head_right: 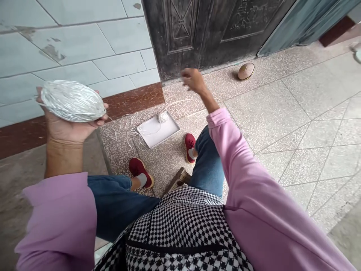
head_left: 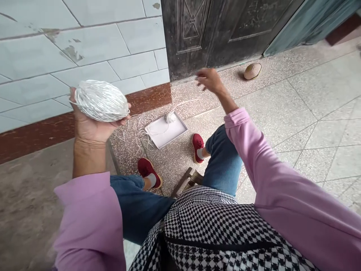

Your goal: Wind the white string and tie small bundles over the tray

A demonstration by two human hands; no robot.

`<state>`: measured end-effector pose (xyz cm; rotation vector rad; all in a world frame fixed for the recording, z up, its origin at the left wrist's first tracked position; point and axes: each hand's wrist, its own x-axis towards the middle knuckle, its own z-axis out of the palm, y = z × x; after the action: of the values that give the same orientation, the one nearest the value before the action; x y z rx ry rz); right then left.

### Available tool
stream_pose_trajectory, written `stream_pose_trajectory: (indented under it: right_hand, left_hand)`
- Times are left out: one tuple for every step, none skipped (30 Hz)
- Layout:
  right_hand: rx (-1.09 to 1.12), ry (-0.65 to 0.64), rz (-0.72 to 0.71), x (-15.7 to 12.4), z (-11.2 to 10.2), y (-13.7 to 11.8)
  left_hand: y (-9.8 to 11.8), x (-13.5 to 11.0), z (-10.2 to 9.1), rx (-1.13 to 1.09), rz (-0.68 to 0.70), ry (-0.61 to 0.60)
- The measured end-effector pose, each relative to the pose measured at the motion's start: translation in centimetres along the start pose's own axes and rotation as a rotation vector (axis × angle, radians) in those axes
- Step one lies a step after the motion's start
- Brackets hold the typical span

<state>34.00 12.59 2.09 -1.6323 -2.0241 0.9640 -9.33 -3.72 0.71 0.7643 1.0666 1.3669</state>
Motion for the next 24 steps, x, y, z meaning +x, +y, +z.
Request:
stream_pose_trajectory:
  right_hand:
    - [0.144, -0.059, -0.103, 0.4, 1.9, -1.8]
    - [0.287, -0.144, -0.208, 0.9, 4.2, -3.7]
    - [0.411, -0.234, -0.284, 1.3, 6.6, -5.6]
    - [0.523, -0.322, -0.341, 1.6, 9.2, -7.4]
    - [0.611, -0.425, -0.38, 1.8, 11.6, -9.0]
    - [0.67, -0.505, -0.387, 1.9, 13.8, -10.3]
    - [0.677, -0.582, -0.363, 1.9, 15.6, -11.2]
    - [0.67, -0.633, -0.341, 1.8, 17.0, -11.8]
    - [0.654, -0.696, -0.33, 1.7, 18.0, -11.9]
    - [0.647, -0.76, -0.324, 1.7, 18.4, -11.8]
    - [0.656, -0.811, -0.327, 1.8, 18.3, -11.4]
    - [0.676, -0.848, -0.335, 2.0, 18.0, -10.8]
    - [0.707, -0.862, -0.344, 2.2, 17.3, -10.2]
    - [0.738, -0.857, -0.355, 2.4, 16.5, -9.5]
    - [0.766, -0.831, -0.366, 2.7, 15.7, -9.0]
    - [0.786, -0.798, -0.375, 2.9, 14.9, -8.5]
    - [0.806, -0.768, -0.384, 3.0, 14.0, -8.2]
    - [0.829, -0.737, -0.392, 3.1, 13.3, -8.1]
    - [0.859, -0.696, -0.396, 3.1, 12.6, -8.0]
    - [0.895, -0.64, -0.397, 3.1, 11.9, -8.1]
    - [0.929, -0.573, -0.394, 3.1, 11.3, -8.2]
    - [0.951, -0.506, -0.385, 3.0, 10.8, -8.3]
    - [0.956, -0.445, -0.373, 3.0, 10.3, -8.5]
    - [0.942, -0.398, -0.36, 2.9, 10.0, -8.7]
  left_hand:
    - [-0.3, 0.1, 0.5, 0.012, -0.006, -0.033]
    - [-0.7, 0.3, 1.1, 0.023, -0.016, -0.064]
    - [-1.0, 0.4, 1.8, 0.033, -0.033, -0.101]
    - [-1.3, 0.5, 2.4, 0.043, -0.048, -0.139]
    - [-1.6, 0.6, 3.1, 0.054, -0.059, -0.18]
    - [-1.8, 0.5, 3.6, 0.065, -0.064, -0.219]
    - [-2.0, 0.3, 4.0, 0.077, -0.063, -0.256]
    - [-2.1, 0.1, 4.2, 0.089, -0.061, -0.287]
    - [-2.1, -0.2, 4.3, 0.098, -0.061, -0.313]
    - [-2.1, -0.5, 4.2, 0.104, -0.065, -0.337]
    - [-2.1, -0.9, 4.1, 0.105, -0.071, -0.358]
    - [-2.0, -1.3, 3.8, 0.103, -0.074, -0.379]
    - [-1.9, -1.6, 3.5, 0.1, -0.072, -0.395]
    - [-1.8, -1.9, 3.2, 0.099, -0.067, -0.406]
    - [-1.8, -2.2, 2.8, 0.103, -0.062, -0.411]
    - [-1.8, -2.4, 2.5, 0.116, -0.058, -0.411]
    - [-1.8, -2.6, 2.2, 0.14, -0.062, -0.408]
    - [-1.9, -2.8, 2.0, 0.173, -0.076, -0.401]
    - [-2.1, -2.9, 1.8, 0.212, -0.096, -0.392]
    - [-2.3, -3.0, 1.6, 0.253, -0.118, -0.384]
    - [-2.6, -3.1, 1.5, 0.286, -0.138, -0.375]
    - [-2.9, -3.1, 1.4, 0.308, -0.153, -0.366]
    - [-3.2, -3.1, 1.3, 0.316, -0.163, -0.358]
    - [-3.5, -3.1, 1.2, 0.314, -0.17, -0.352]
